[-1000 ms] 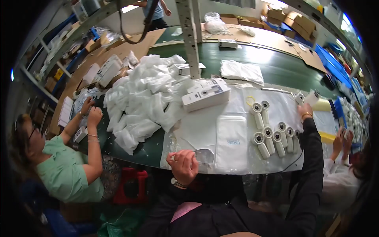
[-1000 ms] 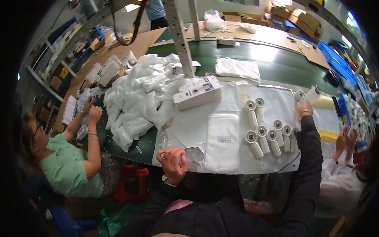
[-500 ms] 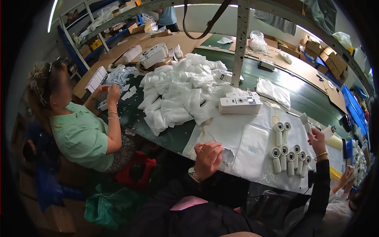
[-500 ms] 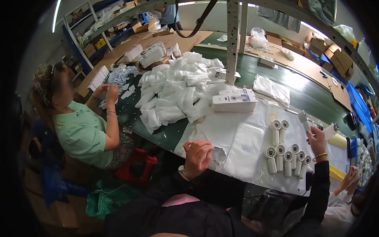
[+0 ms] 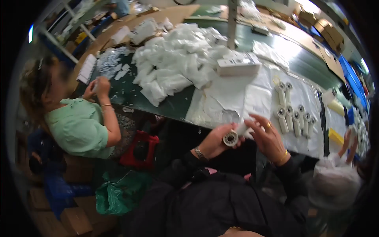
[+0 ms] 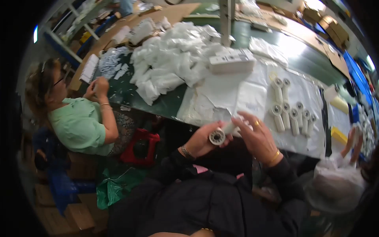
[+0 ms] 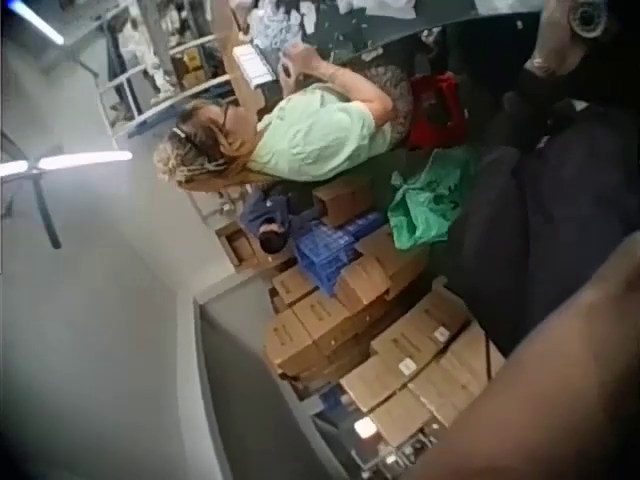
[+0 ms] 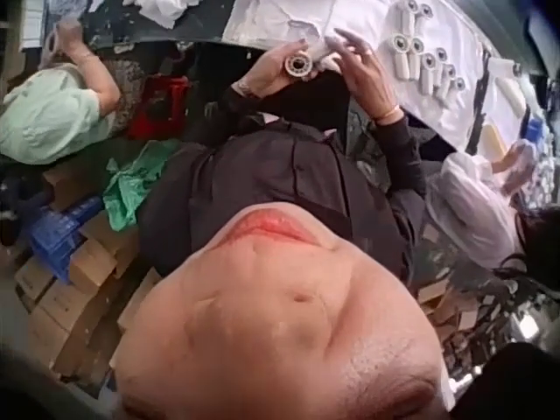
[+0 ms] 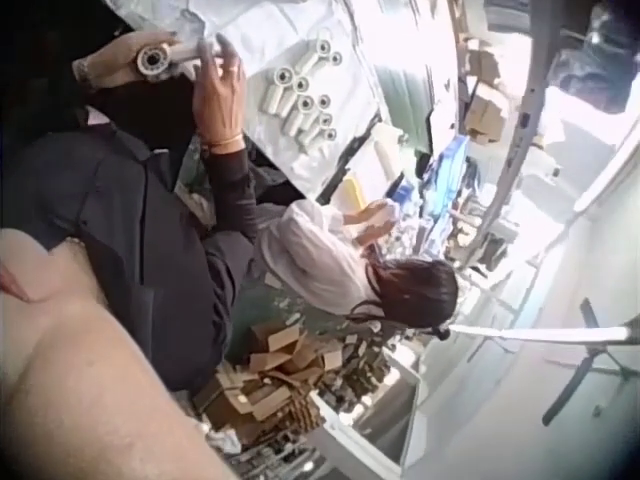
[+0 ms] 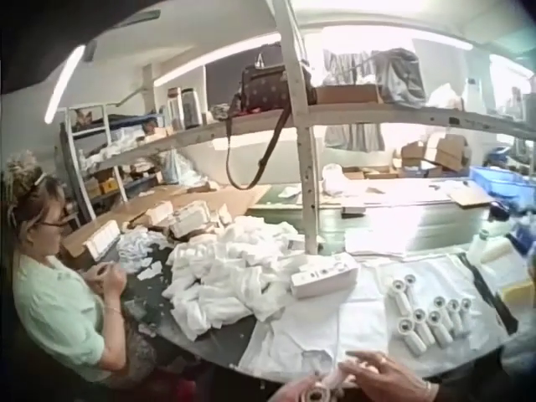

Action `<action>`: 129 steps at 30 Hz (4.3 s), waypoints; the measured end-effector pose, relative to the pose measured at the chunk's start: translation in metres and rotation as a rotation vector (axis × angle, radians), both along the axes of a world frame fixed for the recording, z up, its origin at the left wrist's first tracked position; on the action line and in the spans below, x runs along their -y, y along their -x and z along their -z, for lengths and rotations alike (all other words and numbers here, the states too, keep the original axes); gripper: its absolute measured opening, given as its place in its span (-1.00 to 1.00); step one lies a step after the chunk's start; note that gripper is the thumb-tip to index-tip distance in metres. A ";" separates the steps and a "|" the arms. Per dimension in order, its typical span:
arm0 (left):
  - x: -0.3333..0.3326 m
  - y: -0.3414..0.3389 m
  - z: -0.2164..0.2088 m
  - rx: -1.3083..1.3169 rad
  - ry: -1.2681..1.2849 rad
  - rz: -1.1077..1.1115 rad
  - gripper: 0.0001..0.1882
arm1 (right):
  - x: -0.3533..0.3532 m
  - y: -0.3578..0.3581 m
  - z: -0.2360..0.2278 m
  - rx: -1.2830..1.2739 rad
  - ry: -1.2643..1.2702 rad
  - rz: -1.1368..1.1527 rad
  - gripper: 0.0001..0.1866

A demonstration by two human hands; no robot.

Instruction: The person packages a white plastic component by placing it into a plastic bag, folding the bag, and sliding it into a cardboard box. They then close the box, set it aside, and pick up another component to repeat the process.

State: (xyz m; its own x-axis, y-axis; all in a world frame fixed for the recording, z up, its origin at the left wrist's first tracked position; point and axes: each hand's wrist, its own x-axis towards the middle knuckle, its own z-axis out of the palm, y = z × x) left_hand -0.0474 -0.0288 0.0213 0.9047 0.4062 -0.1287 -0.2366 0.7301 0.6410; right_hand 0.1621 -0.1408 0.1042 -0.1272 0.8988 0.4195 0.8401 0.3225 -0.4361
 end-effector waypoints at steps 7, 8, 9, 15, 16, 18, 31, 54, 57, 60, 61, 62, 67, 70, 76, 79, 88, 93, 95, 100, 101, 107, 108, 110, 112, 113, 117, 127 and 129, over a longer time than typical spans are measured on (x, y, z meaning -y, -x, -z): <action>0.018 -0.015 -0.014 0.011 0.046 -0.289 -0.58 | 0.017 0.042 0.040 -0.339 -0.052 0.127 -0.39; 0.024 -0.020 -0.014 0.006 0.000 -0.289 -0.57 | 0.021 0.047 0.044 -0.379 -0.043 0.135 -0.38; 0.030 -0.025 -0.014 0.004 -0.049 -0.292 -0.56 | 0.024 0.049 0.047 -0.387 -0.032 0.158 -0.38; 0.049 -0.047 -0.011 -0.027 -0.150 -0.247 -0.54 | 0.044 0.041 0.056 -0.442 -0.095 0.246 -0.38; 0.052 -0.051 -0.014 -0.022 -0.159 -0.225 -0.54 | 0.046 0.039 0.056 -0.463 -0.109 0.259 -0.38; 0.054 -0.059 -0.016 -0.011 -0.181 -0.185 -0.56 | 0.052 0.035 0.055 -0.477 -0.122 0.281 -0.40; -0.032 -0.073 -0.001 -0.359 -1.731 -0.361 -0.84 | 0.064 0.000 0.076 -0.853 -0.118 0.402 -0.52; -0.032 -0.081 0.013 -0.612 -1.733 -0.324 -0.86 | 0.058 -0.006 0.086 -0.641 -0.035 0.358 -0.47; -0.033 -0.083 0.013 -0.598 -1.642 -0.425 -0.86 | 0.059 -0.007 0.081 -0.586 -0.051 0.333 -0.47; -0.034 -0.081 0.021 -0.584 -1.589 -0.425 -0.83 | 0.056 -0.005 0.074 -0.519 -0.049 0.276 -0.46; -0.036 -0.080 0.022 -0.575 -1.562 -0.425 -0.82 | 0.057 -0.005 0.071 -0.518 -0.057 0.261 -0.46; -0.036 -0.081 0.023 -0.581 -1.570 -0.440 -0.82 | 0.060 -0.004 0.068 -0.493 -0.041 0.264 -0.46; -0.035 -0.080 0.021 -0.535 -1.473 -0.429 -0.83 | 0.069 0.002 0.055 -0.404 0.048 0.245 -0.45; -0.036 -0.081 0.016 -0.499 -1.453 -0.421 -0.84 | 0.069 0.004 0.047 -0.373 0.117 0.265 -0.45; -0.042 -0.083 -0.002 -0.490 -1.535 -0.430 -0.84 | 0.055 0.010 0.022 -0.504 0.262 0.288 -0.34; -0.040 -0.080 -0.005 -0.459 -1.556 -0.433 -0.84 | 0.048 0.012 0.032 -0.497 0.235 0.366 -0.26; -0.103 -0.058 -0.032 -0.155 -1.440 -0.001 -0.78 | 0.027 0.007 0.046 -0.353 0.226 0.414 -0.32; -0.291 -0.010 -0.051 -0.898 -2.091 -1.213 -0.47 | 0.019 0.014 0.051 -0.435 0.165 0.410 -0.41; -0.303 0.010 -0.063 -0.966 -1.752 -1.154 -0.51 | 0.015 0.010 0.055 -0.400 0.139 0.404 -0.42; -0.141 -0.025 -0.067 -0.303 -0.896 -0.525 -0.42 | 0.018 0.004 0.049 -0.414 0.121 0.506 -0.44; -0.096 -0.029 -0.055 -0.357 -0.904 -0.419 -0.34 | 0.019 0.005 0.047 -0.466 0.127 0.492 -0.44; 0.017 -0.040 -0.018 -0.330 -0.453 -0.044 -0.26 | 0.027 0.010 0.043 -0.599 0.132 0.447 -0.46; 0.022 -0.043 -0.013 -0.244 -0.300 -0.025 -0.29 | 0.028 0.010 0.047 -0.590 0.138 0.457 -0.46; 0.028 -0.048 -0.005 -0.242 -0.260 -0.017 -0.37 | 0.029 0.011 0.052 -0.572 0.146 0.470 -0.47; 0.031 -0.050 -0.001 -0.242 -0.187 -0.010 -0.50 | 0.028 0.012 0.052 -0.520 0.129 0.475 -0.47; 0.033 -0.051 0.000 -0.240 -0.189 -0.006 -0.50 | 0.028 0.012 0.052 -0.468 0.112 0.484 -0.47; 0.040 -0.048 0.005 -0.255 -0.076 -0.055 -0.66 | 0.029 0.013 0.053 -0.386 0.118 0.490 -0.46; 0.032 -0.047 0.010 -0.349 -0.133 0.004 -0.71 | 0.008 0.002 0.055 -0.186 0.044 0.519 -0.48; 0.031 -0.047 0.007 -0.375 -0.149 -0.023 -0.71 | -0.003 -0.003 0.059 -0.149 0.008 0.528 -0.48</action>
